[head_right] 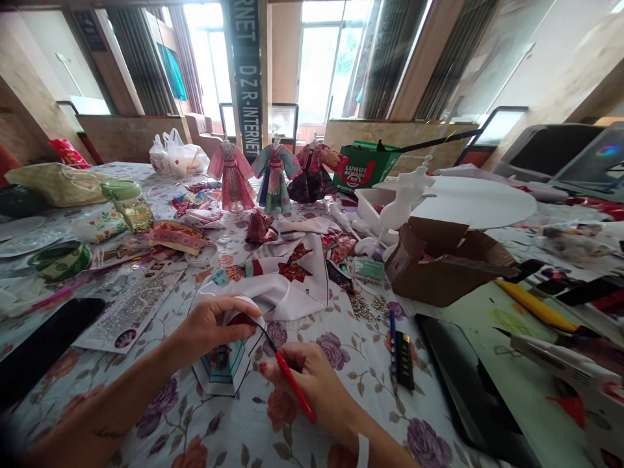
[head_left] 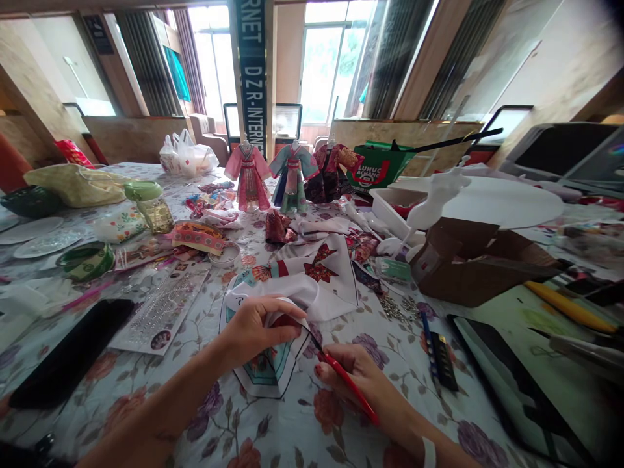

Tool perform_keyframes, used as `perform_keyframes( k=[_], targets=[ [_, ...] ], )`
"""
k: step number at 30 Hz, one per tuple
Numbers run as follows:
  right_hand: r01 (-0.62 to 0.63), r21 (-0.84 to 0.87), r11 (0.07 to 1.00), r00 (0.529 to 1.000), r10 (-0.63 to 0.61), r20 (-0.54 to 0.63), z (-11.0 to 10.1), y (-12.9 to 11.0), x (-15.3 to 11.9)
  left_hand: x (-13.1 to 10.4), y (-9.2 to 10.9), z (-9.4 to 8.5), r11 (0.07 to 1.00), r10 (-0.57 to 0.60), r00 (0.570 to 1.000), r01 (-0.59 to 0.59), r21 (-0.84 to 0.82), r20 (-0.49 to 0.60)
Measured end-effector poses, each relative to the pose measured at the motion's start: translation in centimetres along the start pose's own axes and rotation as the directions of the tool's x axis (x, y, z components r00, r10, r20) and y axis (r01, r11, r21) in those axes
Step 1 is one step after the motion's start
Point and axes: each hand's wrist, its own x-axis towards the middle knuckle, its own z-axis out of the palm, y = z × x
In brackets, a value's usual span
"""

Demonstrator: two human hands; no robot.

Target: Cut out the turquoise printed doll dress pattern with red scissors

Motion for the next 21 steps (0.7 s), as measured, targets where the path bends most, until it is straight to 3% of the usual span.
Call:
perform_keyframes(
  k=[21],
  targets=[
    [-0.021, 0.039, 0.999, 0.999, 0.022, -0.025, -0.24, 0.64, 0.14, -0.07, 0.36, 0.3, 0.996, 0.018, 0.998, -0.012, 0.089, -0.065]
  ],
)
